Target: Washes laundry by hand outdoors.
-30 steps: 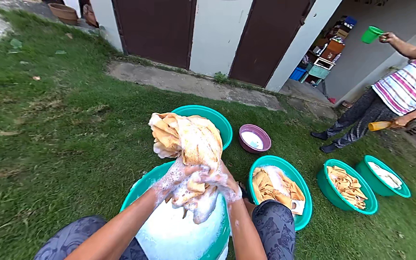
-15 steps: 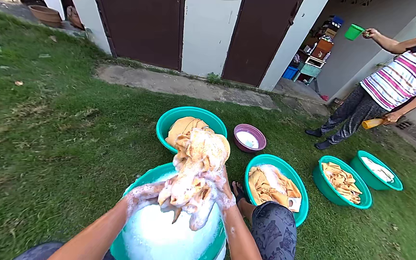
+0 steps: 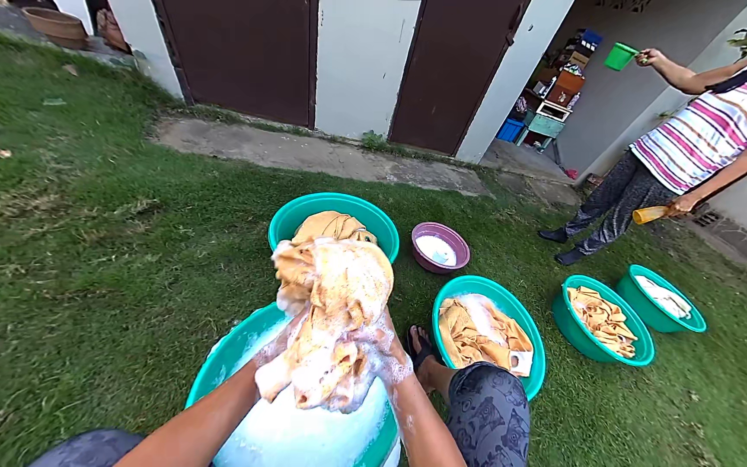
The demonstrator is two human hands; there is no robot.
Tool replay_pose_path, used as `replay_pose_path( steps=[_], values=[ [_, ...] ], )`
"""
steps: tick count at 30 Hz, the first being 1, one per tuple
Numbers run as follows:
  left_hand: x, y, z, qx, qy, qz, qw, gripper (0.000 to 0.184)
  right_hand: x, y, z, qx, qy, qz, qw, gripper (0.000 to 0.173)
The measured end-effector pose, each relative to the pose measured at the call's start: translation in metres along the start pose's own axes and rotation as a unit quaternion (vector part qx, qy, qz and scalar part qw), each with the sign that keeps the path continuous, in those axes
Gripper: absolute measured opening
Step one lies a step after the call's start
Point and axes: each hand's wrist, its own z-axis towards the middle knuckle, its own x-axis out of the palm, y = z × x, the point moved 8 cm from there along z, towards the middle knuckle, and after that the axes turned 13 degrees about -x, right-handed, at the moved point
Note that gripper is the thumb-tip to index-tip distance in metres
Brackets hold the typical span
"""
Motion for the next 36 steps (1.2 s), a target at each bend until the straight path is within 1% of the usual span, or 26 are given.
replay_pose_path(
  steps=[1,2,3,5,7,9,10,11,12,13,14,15,18,19,21,22,23,24,25,26,27,28,30,32,34,36],
  values=[
    [-0.013,0.007,0.0,0.019,-0.016,0.073,0.997,0.042,0.004,-0.003,-0.002,0.008,0.013,0.002,1.0,0.09],
    [-0.023,0.012,0.001,0.016,-0.033,0.12,0.992,0.043,0.006,-0.003,-0.003,0.015,0.021,-0.006,1.0,0.091],
    [-0.024,0.012,-0.001,0.001,-0.035,0.119,0.992,0.043,0.007,-0.002,-0.004,0.017,0.025,-0.009,1.0,0.092],
    [-0.016,0.008,-0.009,-0.036,-0.019,0.059,0.997,0.039,0.006,0.001,-0.001,0.007,0.023,-0.003,1.0,0.09],
    [-0.007,0.005,-0.015,-0.044,0.0,0.047,0.998,0.041,0.001,0.003,0.004,-0.013,0.019,-0.021,1.0,0.087],
    [0.002,0.005,-0.025,-0.067,0.019,-0.001,0.998,0.036,-0.001,0.0,0.007,-0.022,0.014,-0.044,0.999,0.086],
    [0.005,0.004,-0.032,-0.085,-0.003,-0.026,0.996,0.032,0.001,-0.002,0.009,-0.022,0.011,-0.042,0.999,0.088],
    [0.008,0.003,-0.038,-0.095,-0.045,-0.066,0.992,0.026,0.003,-0.005,0.01,-0.018,0.01,-0.039,0.999,0.09],
    [0.013,0.0,-0.042,-0.078,-0.073,-0.116,0.988,0.023,0.006,-0.006,0.01,-0.016,0.007,-0.038,0.999,0.091],
    [0.013,0.002,-0.039,-0.047,0.014,-0.115,0.992,0.025,0.009,-0.005,0.01,-0.016,0.004,-0.038,0.999,0.092],
    [0.015,-0.001,-0.041,-0.043,-0.009,-0.104,0.994,0.021,0.011,-0.004,0.009,-0.019,0.002,-0.035,0.999,0.093],
    [0.01,-0.002,-0.042,-0.059,-0.013,-0.063,0.996,0.022,0.011,-0.004,0.009,-0.023,0.002,-0.036,0.999,0.093],
    [-0.001,-0.014,-0.031,-0.097,-0.013,0.109,0.989,0.03,0.006,0.001,0.01,-0.028,-0.011,-0.088,0.996,0.089],
    [-0.004,-0.018,-0.025,-0.103,-0.015,0.121,0.987,0.032,0.003,0.002,0.011,-0.03,-0.019,-0.101,0.994,0.088],
    [0.004,-0.038,-0.013,-0.114,-0.022,0.054,0.992,0.032,-0.004,0.003,0.014,-0.042,-0.033,-0.11,0.992,0.088],
    [0.008,-0.048,-0.003,-0.099,-0.011,0.019,0.995,0.035,-0.006,0.005,0.015,-0.053,-0.04,-0.112,0.992,0.088],
    [0.009,-0.055,0.005,-0.07,0.019,0.005,0.997,0.042,-0.009,0.007,0.017,-0.063,-0.052,-0.114,0.99,0.089],
    [0.01,-0.061,0.009,-0.041,0.042,0.013,0.998,0.053,-0.01,0.009,0.018,-0.073,-0.062,-0.109,0.989,0.089],
    [0.015,-0.067,0.007,-0.025,0.044,0.019,0.999,0.07,-0.011,0.01,0.019,-0.081,-0.07,-0.105,0.989,0.089],
    [0.023,-0.071,0.002,-0.021,0.03,0.045,0.998,0.088,-0.013,0.011,0.02,-0.087,-0.079,-0.108,0.987,0.089],
    [0.031,-0.073,-0.005,-0.025,0.019,0.085,0.996,0.101,-0.013,0.012,0.021,-0.09,-0.087,-0.116,0.985,0.088],
    [0.035,-0.071,-0.009,-0.028,0.01,0.135,0.99,0.109,-0.013,0.013,0.021,-0.092,-0.094,-0.126,0.983,0.087],
    [0.035,-0.058,-0.009,-0.011,-0.028,0.253,0.967,0.107,-0.014,0.013,0.02,-0.083,-0.103,-0.143,0.981,0.086],
    [0.042,-0.054,-0.01,0.035,-0.085,0.414,0.906,0.103,-0.014,0.011,0.02,-0.078,-0.116,-0.135,0.981,0.086],
    [0.055,-0.055,-0.016,0.042,-0.164,0.473,0.864,0.094,-0.015,0.006,0.017,-0.076,-0.125,-0.115,0.983,0.086],
    [0.063,-0.053,-0.021,0.033,-0.256,0.476,0.841,0.074,-0.012,-0.003,0.012,-0.08,-0.13,-0.076,0.985,0.086]
  ],
)
